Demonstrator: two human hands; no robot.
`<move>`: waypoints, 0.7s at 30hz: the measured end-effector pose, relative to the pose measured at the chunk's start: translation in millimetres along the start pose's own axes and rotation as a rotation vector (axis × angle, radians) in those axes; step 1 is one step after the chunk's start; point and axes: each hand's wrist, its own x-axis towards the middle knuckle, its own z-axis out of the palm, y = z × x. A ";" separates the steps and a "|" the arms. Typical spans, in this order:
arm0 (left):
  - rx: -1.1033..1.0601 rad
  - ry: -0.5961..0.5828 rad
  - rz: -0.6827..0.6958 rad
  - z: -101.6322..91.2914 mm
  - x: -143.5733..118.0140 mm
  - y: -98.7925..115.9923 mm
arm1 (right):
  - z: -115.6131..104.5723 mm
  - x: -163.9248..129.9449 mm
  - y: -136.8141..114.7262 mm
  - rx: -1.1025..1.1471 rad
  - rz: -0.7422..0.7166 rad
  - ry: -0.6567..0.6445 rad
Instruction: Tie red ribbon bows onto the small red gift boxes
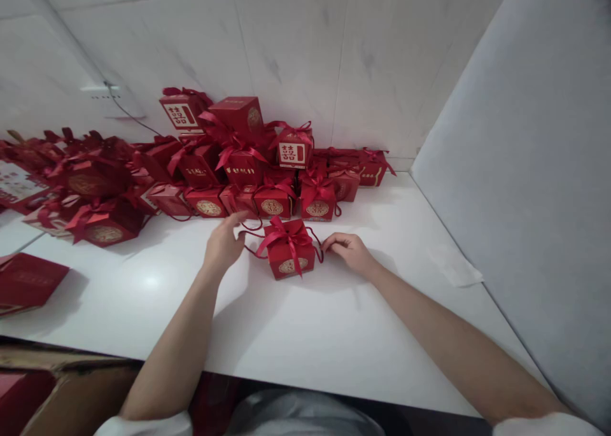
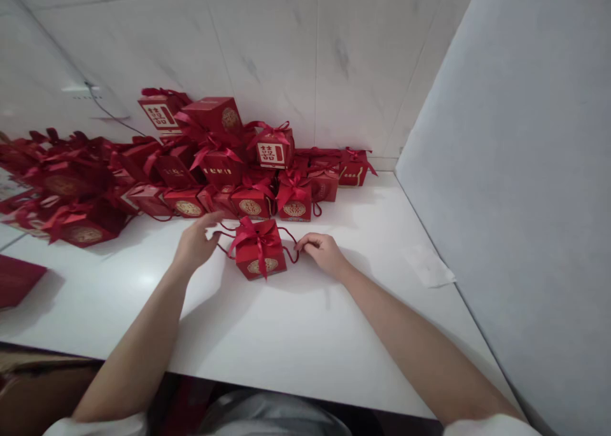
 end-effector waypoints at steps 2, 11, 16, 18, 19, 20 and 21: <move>0.030 0.132 -0.054 -12.6 3.3 -2.6 | -1.5 3.3 4.3 0.032 0.035 0.044; -0.628 -0.435 -0.279 -52.4 21.0 31.2 | -2.9 6.8 9.0 0.083 0.107 0.087; -0.099 -0.005 -0.015 -35.3 14.1 74.7 | -2.0 5.6 9.3 0.034 0.095 0.068; -0.063 -0.035 0.037 -12.8 5.8 88.3 | -1.2 5.1 8.5 0.001 0.079 0.038; -0.103 -0.087 0.054 0.5 2.8 92.5 | -0.9 4.9 8.0 -0.017 0.070 0.023; -0.149 -0.148 0.062 14.0 1.6 95.2 | -0.7 4.6 7.5 -0.033 0.062 0.009; -0.190 -0.201 0.059 26.9 2.5 96.7 | -0.5 4.3 6.9 -0.047 0.055 0.000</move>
